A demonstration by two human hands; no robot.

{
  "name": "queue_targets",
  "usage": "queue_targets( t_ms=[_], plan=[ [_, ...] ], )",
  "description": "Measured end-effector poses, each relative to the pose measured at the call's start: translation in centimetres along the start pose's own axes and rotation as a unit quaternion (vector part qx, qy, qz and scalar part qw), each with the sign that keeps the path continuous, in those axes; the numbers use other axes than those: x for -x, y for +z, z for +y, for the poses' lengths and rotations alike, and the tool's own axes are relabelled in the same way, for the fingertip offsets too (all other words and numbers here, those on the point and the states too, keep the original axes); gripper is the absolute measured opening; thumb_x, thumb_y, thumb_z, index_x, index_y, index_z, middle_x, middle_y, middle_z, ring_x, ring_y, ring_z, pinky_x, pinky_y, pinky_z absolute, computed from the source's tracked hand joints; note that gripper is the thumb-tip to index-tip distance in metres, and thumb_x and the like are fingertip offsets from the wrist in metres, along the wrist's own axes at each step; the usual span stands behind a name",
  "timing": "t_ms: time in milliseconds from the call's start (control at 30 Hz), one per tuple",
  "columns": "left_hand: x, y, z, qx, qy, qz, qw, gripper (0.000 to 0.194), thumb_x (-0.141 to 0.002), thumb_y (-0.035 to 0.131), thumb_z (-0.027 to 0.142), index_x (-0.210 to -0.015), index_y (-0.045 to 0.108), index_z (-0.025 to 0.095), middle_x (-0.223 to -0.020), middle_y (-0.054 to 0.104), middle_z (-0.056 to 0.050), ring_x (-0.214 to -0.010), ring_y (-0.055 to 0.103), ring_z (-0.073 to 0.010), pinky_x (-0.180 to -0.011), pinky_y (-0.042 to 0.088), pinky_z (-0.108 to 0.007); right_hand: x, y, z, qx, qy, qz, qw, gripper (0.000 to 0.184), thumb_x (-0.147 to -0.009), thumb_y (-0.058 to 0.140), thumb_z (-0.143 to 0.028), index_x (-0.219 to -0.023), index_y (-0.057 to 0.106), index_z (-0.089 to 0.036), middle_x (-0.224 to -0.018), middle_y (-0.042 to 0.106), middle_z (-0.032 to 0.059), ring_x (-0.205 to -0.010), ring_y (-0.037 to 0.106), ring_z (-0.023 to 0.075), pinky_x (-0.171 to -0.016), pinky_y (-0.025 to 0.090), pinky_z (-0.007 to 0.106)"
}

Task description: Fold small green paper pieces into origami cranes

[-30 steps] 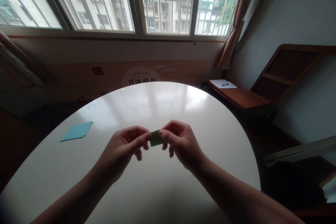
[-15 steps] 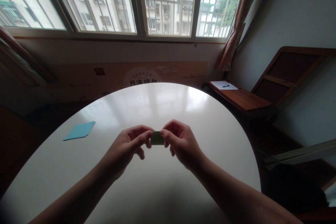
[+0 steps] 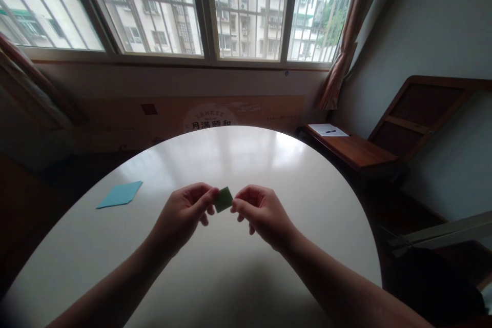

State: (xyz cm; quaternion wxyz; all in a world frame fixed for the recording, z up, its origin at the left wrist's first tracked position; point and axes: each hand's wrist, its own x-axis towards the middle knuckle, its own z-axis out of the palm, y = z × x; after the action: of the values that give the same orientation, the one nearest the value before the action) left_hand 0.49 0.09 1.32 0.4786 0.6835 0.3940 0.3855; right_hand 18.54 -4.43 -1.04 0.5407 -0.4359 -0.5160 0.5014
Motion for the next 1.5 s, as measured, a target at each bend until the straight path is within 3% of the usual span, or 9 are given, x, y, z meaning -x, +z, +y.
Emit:
queue_targets(
  t_ms=[100,367,500,667,867,1100,1367,1500],
  plan=[
    [-0.1,0.0,0.0,0.021,0.004,0.007,1.000,0.038,-0.086,0.063,0.049,-0.080,0.068,0.012,-0.063,0.062,-0.002,-0.055,0.055,-0.0124,-0.046,0.047,-0.021,0.0,0.1,0.1,0.024,0.009,-0.025,0.999,0.013,-0.083,0.068,-0.026,-0.079,0.065,-0.015,-0.073,0.066,0.0031,-0.057,0.055,0.0108,-0.036,0.039,0.015],
    [-0.1,0.5,0.2,0.071,-0.043,-0.032,0.996,0.033,-0.080,0.069,0.044,-0.082,0.070,0.011,-0.072,0.067,-0.006,-0.058,0.055,-0.0131,-0.042,0.044,-0.020,-0.2,-0.1,0.5,0.018,-0.020,0.037,0.999,0.017,-0.084,0.067,-0.031,-0.082,0.064,-0.015,-0.073,0.065,0.0029,-0.056,0.052,0.0103,-0.035,0.037,0.015],
    [-0.1,0.2,0.2,0.047,-0.034,-0.042,0.997,0.030,-0.082,0.068,0.041,-0.081,0.071,0.011,-0.071,0.065,-0.005,-0.057,0.054,-0.0125,-0.042,0.043,-0.020,-0.2,-0.1,0.4,0.017,-0.015,0.011,1.000,0.018,-0.084,0.067,-0.033,-0.083,0.063,-0.015,-0.076,0.065,0.0036,-0.060,0.053,0.0114,-0.036,0.038,0.015],
    [-0.1,-0.2,0.5,0.018,-0.045,-0.077,0.996,0.026,-0.081,0.069,0.038,-0.077,0.072,0.012,-0.064,0.062,-0.002,-0.055,0.052,-0.0114,-0.043,0.042,-0.019,-0.1,0.0,0.1,0.000,-0.012,-0.041,0.999,0.030,-0.086,0.067,-0.043,-0.099,0.063,-0.016,-0.083,0.065,0.0048,-0.066,0.056,0.0136,-0.035,0.038,0.014],
    [-0.3,-0.5,0.6,0.034,-0.077,-0.129,0.988,0.024,-0.078,0.070,0.036,-0.074,0.073,0.012,-0.067,0.062,-0.003,-0.057,0.053,-0.0113,-0.042,0.040,-0.018,-0.1,0.0,0.3,-0.006,-0.018,-0.033,0.999,0.028,-0.083,0.071,-0.043,-0.089,0.063,-0.016,-0.073,0.063,0.0024,-0.061,0.056,0.0135,-0.033,0.038,0.015],
    [0.1,-0.4,0.5,-0.042,-0.060,-0.177,0.981,0.026,-0.080,0.066,0.037,-0.073,0.070,0.012,-0.059,0.058,-0.001,-0.053,0.051,-0.0117,-0.045,0.041,-0.020,-0.2,-0.1,0.4,0.004,-0.029,-0.047,0.998,0.021,-0.083,0.070,-0.035,-0.081,0.064,-0.015,-0.067,0.063,0.0001,-0.049,0.051,0.0089,-0.035,0.038,0.016],
    [-0.1,-0.5,0.8,-0.045,-0.030,-0.122,0.991,0.022,-0.080,0.065,0.034,-0.077,0.069,0.013,-0.065,0.063,-0.002,-0.055,0.054,-0.0130,-0.045,0.042,-0.021,-0.3,-0.2,0.6,0.010,-0.020,-0.035,0.999,0.015,-0.082,0.065,-0.028,-0.076,0.061,-0.015,-0.062,0.054,-0.0036,-0.044,0.044,0.0065,-0.034,0.037,0.016],
    [0.0,-0.5,0.8,-0.056,-0.022,-0.118,0.991,0.022,-0.080,0.065,0.034,-0.075,0.070,0.013,-0.062,0.063,-0.002,-0.053,0.053,-0.0126,-0.045,0.042,-0.022,-0.3,-0.2,0.7,0.014,-0.025,-0.041,0.999,0.013,-0.083,0.065,-0.029,-0.081,0.062,-0.016,-0.064,0.055,-0.0025,-0.050,0.048,0.0087,-0.035,0.039,0.016]
  ],
)
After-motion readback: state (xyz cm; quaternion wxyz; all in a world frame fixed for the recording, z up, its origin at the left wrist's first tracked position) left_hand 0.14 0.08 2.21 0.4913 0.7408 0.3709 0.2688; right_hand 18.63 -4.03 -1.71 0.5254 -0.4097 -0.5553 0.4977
